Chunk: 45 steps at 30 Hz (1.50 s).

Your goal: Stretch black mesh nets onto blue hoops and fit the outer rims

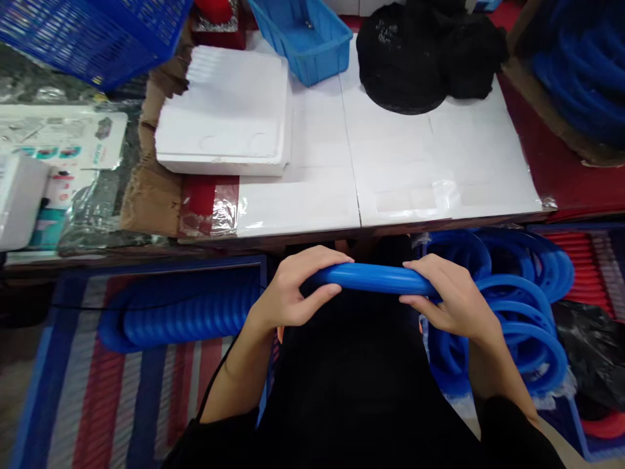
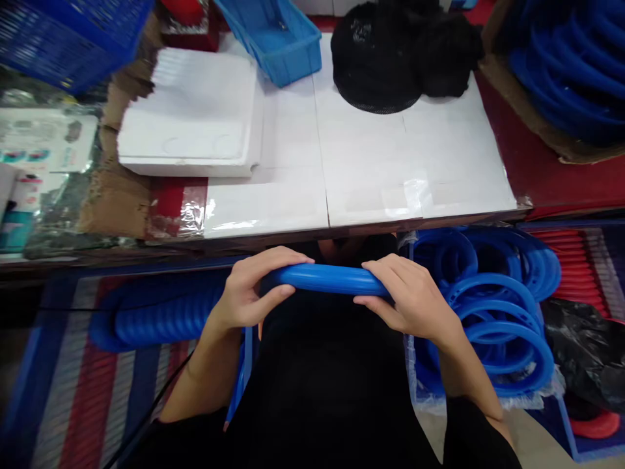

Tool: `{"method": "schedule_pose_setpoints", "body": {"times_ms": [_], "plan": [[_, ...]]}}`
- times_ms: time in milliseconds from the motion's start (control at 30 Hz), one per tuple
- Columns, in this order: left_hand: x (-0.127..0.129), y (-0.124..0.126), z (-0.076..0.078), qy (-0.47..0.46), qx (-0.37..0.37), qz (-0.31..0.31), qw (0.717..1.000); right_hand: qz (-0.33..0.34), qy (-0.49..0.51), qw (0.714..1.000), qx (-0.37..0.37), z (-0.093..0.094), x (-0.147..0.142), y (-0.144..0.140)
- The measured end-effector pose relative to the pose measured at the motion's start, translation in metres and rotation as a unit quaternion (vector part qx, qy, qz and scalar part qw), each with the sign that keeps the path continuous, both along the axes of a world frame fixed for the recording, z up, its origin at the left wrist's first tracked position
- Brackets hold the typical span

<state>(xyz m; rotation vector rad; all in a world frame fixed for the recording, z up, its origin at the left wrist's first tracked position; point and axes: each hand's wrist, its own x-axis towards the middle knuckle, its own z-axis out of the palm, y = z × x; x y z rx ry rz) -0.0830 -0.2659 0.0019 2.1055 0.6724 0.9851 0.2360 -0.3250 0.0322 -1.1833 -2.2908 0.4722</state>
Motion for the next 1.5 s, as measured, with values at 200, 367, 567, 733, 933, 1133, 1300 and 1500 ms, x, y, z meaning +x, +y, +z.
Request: {"method": "schedule_pose_setpoints", "body": {"times_ms": [200,367,567,733,933,1133,1300,1500], "plan": [[0.023,0.0,0.028,0.152,0.094,-0.017,0.984,0.012,-0.023,0.997,0.079,-0.003,-0.008,0.003],[0.024,-0.003,0.024,0.105,0.132,0.029,0.985,-0.01,-0.043,0.99,0.134,0.003,-0.018,0.004],[0.0,-0.003,0.016,0.077,0.046,0.059,0.994,-0.004,-0.005,0.991,0.133,0.003,-0.015,0.018],[-0.036,0.01,-0.011,-0.086,-0.039,0.083,0.992,-0.037,0.119,0.986,0.111,-0.001,0.019,0.017],[-0.009,0.017,0.015,0.021,0.021,-0.012,0.999,0.028,0.067,0.994,0.087,-0.007,0.008,0.018],[0.021,0.008,0.032,0.146,0.112,-0.007,0.983,0.006,0.077,0.991,0.105,-0.01,0.007,0.017],[0.019,-0.001,0.018,0.097,0.128,0.028,0.987,0.015,0.075,0.993,0.093,-0.005,0.001,0.012],[0.025,-0.013,0.022,0.09,0.14,0.052,0.985,-0.004,0.028,0.987,0.159,-0.001,-0.035,0.005]]}}
